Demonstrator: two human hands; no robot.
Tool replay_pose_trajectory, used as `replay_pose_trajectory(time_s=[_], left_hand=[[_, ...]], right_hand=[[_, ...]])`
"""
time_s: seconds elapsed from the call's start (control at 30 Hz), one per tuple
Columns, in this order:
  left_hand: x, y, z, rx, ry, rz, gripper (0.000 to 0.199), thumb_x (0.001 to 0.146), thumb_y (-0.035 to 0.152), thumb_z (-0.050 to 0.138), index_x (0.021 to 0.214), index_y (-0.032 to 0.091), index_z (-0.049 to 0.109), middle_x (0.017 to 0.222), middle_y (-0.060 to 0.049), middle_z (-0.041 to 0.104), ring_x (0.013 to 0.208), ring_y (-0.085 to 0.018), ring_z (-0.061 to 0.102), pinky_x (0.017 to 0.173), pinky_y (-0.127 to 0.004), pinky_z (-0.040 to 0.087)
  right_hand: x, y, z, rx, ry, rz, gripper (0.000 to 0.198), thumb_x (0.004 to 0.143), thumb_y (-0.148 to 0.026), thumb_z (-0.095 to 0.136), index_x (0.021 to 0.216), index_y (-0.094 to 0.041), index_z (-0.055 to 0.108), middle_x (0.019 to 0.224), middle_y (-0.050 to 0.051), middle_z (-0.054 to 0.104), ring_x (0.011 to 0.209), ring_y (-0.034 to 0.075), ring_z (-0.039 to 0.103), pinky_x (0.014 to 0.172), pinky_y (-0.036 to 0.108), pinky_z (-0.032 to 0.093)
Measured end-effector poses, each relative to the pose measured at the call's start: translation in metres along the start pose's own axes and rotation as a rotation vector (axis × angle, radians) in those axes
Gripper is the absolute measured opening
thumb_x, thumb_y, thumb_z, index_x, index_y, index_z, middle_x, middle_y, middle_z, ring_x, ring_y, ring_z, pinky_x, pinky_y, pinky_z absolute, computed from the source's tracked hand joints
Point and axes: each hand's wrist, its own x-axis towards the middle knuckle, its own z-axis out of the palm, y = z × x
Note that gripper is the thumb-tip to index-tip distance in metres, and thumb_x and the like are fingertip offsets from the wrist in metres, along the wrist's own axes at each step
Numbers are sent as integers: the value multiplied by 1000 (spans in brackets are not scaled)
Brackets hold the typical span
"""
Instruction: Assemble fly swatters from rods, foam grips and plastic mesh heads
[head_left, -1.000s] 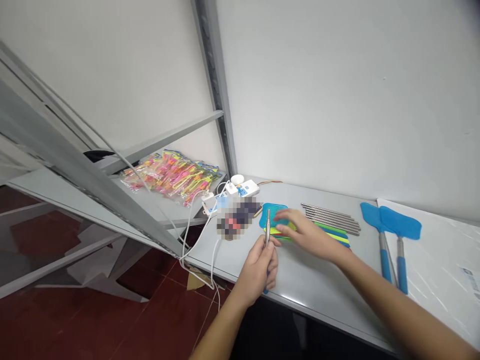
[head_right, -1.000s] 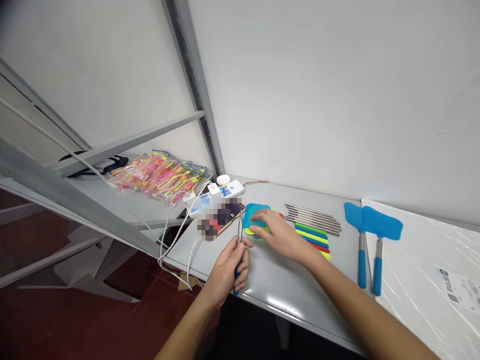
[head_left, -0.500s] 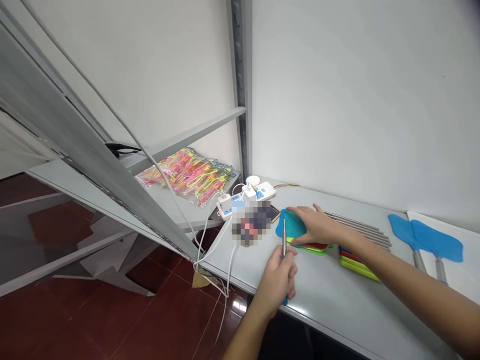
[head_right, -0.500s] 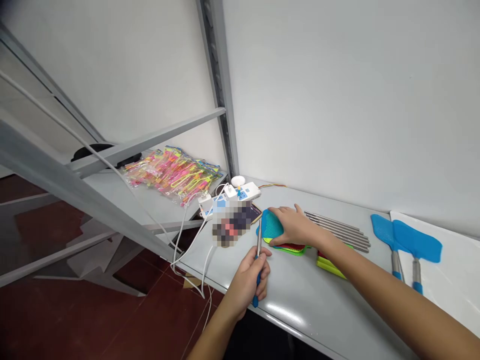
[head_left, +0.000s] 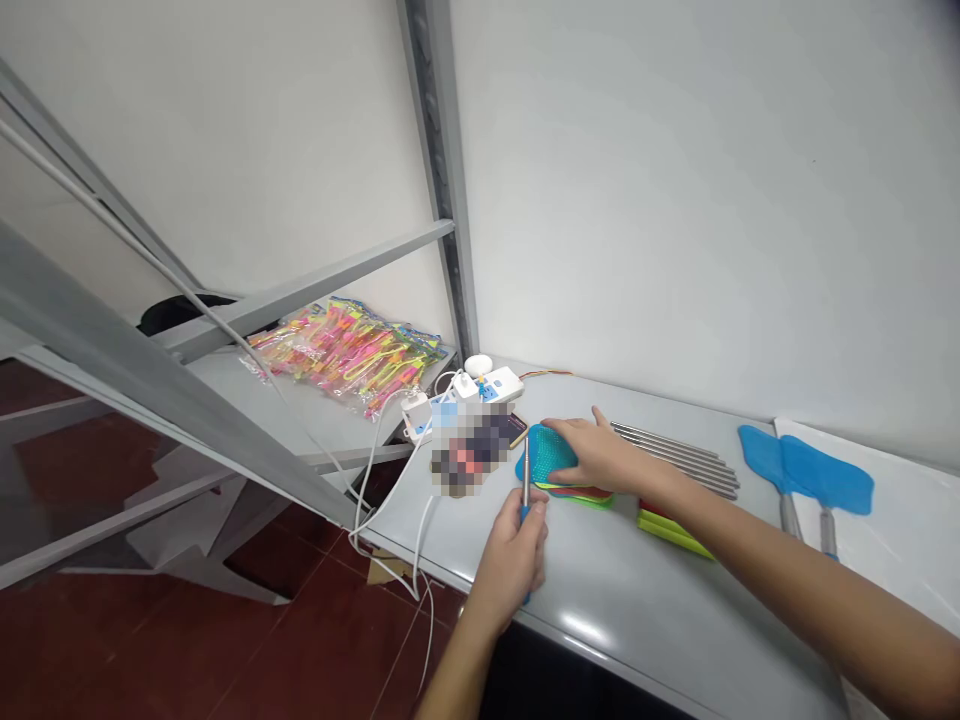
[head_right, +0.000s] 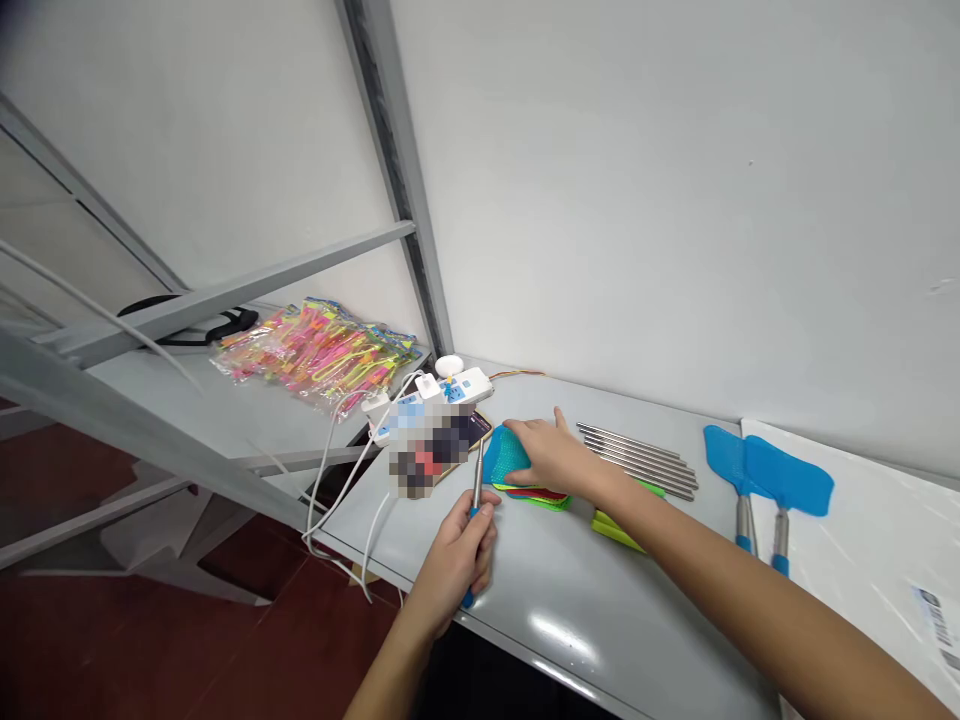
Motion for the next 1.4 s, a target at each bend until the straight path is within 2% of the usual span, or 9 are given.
replay_pose_trajectory(time_s=[0.3,0.57,0.7,0.8,0.93,1.1,1.23,1.3,1.4], left_hand=[[2,-1,9,83,168,56,41,86,50,55,117,24,48,57,11,37,36,-4,21,33,-15,21],[-3,4,13,48,138,74,40,84,53,57,109,23,49,57,12,34,36,-2,17,33,-13,16],[-5,7,9,6,94,84,38,85,55,56,104,23,50,57,12,30,36,-2,14,32,-13,15],[-5,8,14,-93,77,117,34,88,55,52,100,23,51,58,11,31,35,-2,15,31,-14,18],[-5,6,42,-150,-38,164,30,93,51,48,99,22,52,60,10,35,35,-2,18,34,-16,23],[-2,8,92,74,-251,84,34,94,50,47,110,22,57,56,10,32,38,-5,23,39,-18,27],[-1,16,123,466,-306,254,34,93,45,49,111,21,66,78,0,60,72,-14,56,69,-24,46],[-2,16,133,610,-305,346,34,95,41,46,116,22,66,99,-4,67,94,-20,59,86,-28,45],[-4,8,143,833,-279,379,36,98,39,39,123,26,62,105,-3,70,95,-21,62,84,-29,45]], right_hand=[[-9,-4,7,-121,30,-97,78,74,-68,61,131,-16,55,139,23,50,130,42,41,105,73,11],[-40,-18,9,-217,93,-176,29,92,-31,54,115,-17,65,121,15,65,117,30,56,112,63,12],[-59,-17,-3,-301,188,-230,30,95,-12,39,112,-16,64,112,14,68,107,26,60,112,61,17],[-77,-4,-22,-318,404,-255,32,91,-3,37,106,-15,62,103,13,68,98,25,62,109,59,27],[-117,23,-52,-32,678,-118,13,87,-14,52,98,-18,58,98,10,67,89,23,63,80,37,53],[-175,49,-66,480,812,292,12,85,-32,62,83,-21,59,77,3,66,67,19,61,60,29,50],[-203,62,-53,1069,884,385,30,90,-42,53,71,-20,56,61,1,61,56,18,59,55,30,49],[-210,66,-44,1191,921,436,40,93,-45,47,62,-20,50,50,-1,52,46,15,51,47,28,43],[-218,71,-32,1153,912,483,47,93,-48,46,54,-20,44,45,-3,45,43,10,41,43,24,35]])
